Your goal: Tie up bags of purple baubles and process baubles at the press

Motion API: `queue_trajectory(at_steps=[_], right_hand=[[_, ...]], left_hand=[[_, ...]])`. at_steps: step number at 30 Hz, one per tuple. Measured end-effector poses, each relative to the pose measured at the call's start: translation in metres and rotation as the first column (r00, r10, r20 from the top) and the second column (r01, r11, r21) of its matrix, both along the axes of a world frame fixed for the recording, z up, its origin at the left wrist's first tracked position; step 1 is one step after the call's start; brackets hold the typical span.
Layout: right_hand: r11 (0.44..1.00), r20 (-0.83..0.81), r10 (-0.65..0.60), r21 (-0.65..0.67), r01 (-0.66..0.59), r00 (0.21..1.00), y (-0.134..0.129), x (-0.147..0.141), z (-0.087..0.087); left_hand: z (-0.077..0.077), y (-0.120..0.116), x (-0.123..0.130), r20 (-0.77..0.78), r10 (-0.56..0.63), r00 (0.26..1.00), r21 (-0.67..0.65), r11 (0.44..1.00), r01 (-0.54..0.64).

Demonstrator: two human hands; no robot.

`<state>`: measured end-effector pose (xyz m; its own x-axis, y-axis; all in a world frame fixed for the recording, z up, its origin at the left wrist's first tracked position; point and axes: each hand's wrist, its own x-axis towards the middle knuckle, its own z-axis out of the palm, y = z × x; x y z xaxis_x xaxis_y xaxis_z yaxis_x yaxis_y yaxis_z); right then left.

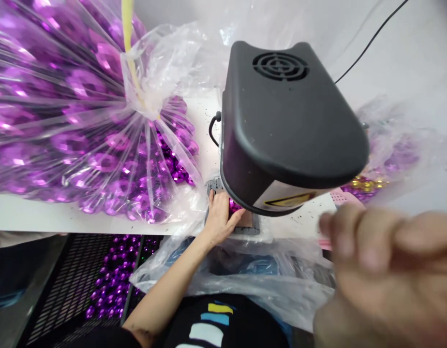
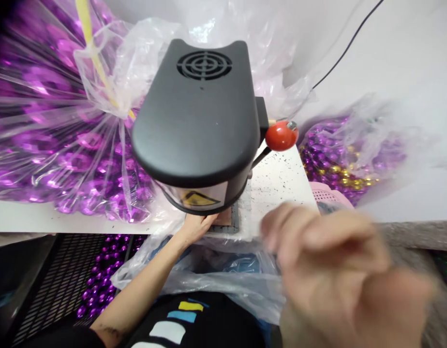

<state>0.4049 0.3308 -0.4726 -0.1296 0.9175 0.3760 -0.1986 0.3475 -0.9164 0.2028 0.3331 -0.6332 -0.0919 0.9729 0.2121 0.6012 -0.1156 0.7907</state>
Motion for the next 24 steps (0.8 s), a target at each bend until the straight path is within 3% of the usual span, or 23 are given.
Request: queue_trajectory(at_steps=[1,2,3,4,6,9,13,19,22,24], right_hand=[[0.960,-0.002,-0.276,0.050,0.276,0.961,0.020,-0.001,0.008],[0.895,-0.011,-0.426,0.137,0.423,0.905,0.038,-0.004,0.015],[0.876,0.029,-0.453,0.198,0.440,0.891,0.055,-0.008,0.021],[0.874,0.084,-0.450,0.248,0.418,0.889,0.069,-0.012,0.027],[0.924,0.190,-0.308,0.292,0.245,0.932,0.089,-0.021,0.033],[0.939,0.239,-0.201,0.324,0.117,0.950,0.103,-0.028,0.037],[0.882,0.289,-0.351,0.421,0.211,0.891,0.097,-0.030,0.036],[0.689,0.314,-0.616,0.659,0.301,0.723,0.058,-0.018,0.011],[0.645,0.315,-0.639,0.717,0.266,0.702,0.041,-0.008,-0.010],[0.654,0.345,-0.603,0.730,0.198,0.719,0.034,-0.003,-0.022]], left_hand=[[0.000,0.001,0.000,-0.002,0.000,1.000,-0.002,1.000,0.000],[0.000,0.001,0.000,-0.004,0.000,1.000,-0.003,1.000,0.000],[0.000,0.001,0.001,-0.003,-0.003,1.000,-0.003,1.000,0.003],[0.000,0.002,0.001,-0.002,-0.005,1.000,-0.002,1.000,0.005],[-0.001,0.002,0.001,0.004,-0.006,1.000,0.002,1.000,0.006],[-0.001,0.001,0.001,0.006,-0.004,1.000,0.004,1.000,0.004],[0.000,0.000,0.000,0.000,-0.021,1.000,-0.004,1.000,0.021],[-0.003,-0.002,0.002,0.003,0.035,0.999,0.044,0.998,-0.035],[-0.003,-0.003,0.002,0.005,0.027,1.000,0.054,0.998,-0.027],[-0.002,-0.002,0.002,0.011,0.024,1.000,0.048,0.999,-0.024]])
